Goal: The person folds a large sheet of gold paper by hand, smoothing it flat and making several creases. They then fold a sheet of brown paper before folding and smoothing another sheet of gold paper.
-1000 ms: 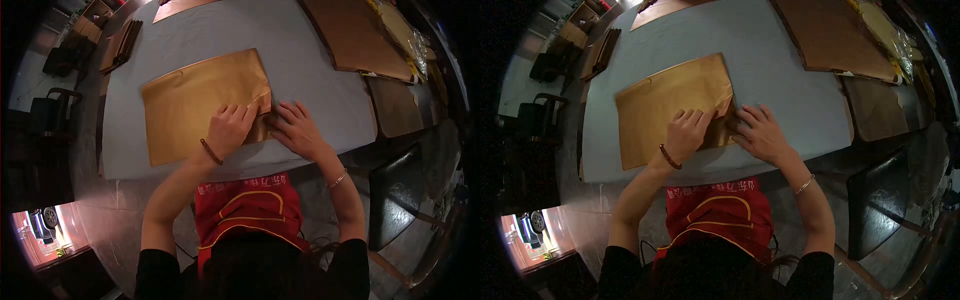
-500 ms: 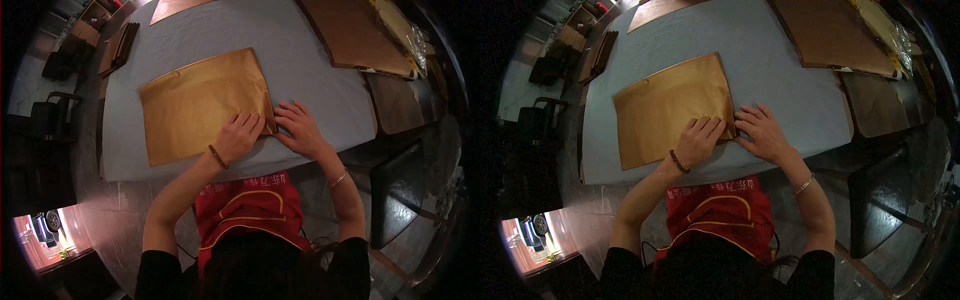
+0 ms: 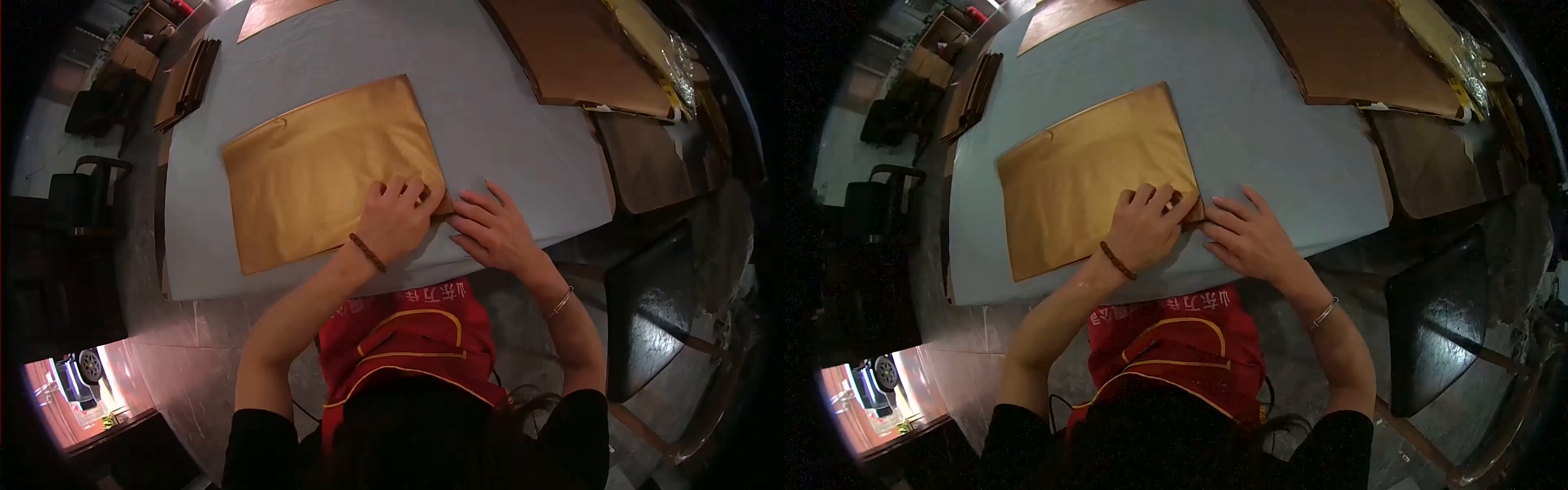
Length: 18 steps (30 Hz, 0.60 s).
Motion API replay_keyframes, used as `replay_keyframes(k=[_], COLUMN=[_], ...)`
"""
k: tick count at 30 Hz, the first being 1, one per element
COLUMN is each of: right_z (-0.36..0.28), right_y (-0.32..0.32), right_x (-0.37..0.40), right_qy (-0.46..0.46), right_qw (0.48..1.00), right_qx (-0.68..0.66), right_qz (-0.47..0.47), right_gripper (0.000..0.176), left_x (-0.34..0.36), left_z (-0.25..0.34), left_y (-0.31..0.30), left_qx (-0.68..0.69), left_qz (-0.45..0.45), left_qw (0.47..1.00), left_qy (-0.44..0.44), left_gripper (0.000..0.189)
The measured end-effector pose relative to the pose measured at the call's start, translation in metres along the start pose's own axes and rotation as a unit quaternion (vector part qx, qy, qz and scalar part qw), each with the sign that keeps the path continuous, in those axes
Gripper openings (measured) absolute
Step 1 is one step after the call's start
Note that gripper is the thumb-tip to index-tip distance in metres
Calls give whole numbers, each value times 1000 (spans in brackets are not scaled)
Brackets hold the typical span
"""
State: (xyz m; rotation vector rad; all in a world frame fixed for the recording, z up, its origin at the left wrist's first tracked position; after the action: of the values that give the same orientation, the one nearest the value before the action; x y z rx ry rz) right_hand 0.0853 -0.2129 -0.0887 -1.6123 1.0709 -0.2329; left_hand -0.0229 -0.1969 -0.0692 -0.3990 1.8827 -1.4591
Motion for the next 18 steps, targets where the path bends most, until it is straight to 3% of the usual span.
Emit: replay_keyframes(k=[9, 18], right_z=[-2, -2], right_y=[-3, -2], right_x=[0, 0], right_qy=[-17, -18], right_qw=[999, 999], right_qx=[29, 29], right_qz=[21, 16], right_gripper=[24, 23], left_x=[6, 5], left_z=[1, 12], left_y=[2, 8], left_qx=[14, -93], left_qz=[52, -25], left_qw=[998, 995], left_qy=[41, 18], left_gripper=[40, 43])
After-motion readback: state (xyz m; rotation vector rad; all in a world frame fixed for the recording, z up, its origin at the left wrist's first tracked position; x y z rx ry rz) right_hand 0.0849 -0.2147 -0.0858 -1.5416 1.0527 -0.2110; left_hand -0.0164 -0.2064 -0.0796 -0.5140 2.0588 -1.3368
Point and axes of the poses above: each hand's wrist, its own x-axis away from the middle knuckle, its own y-axis out of the palm, z = x × y, the point moved 9 cm from there along -x, towards the middle knuckle, and after that the axes turned 7 degrees about y, right-handed, at the moved point
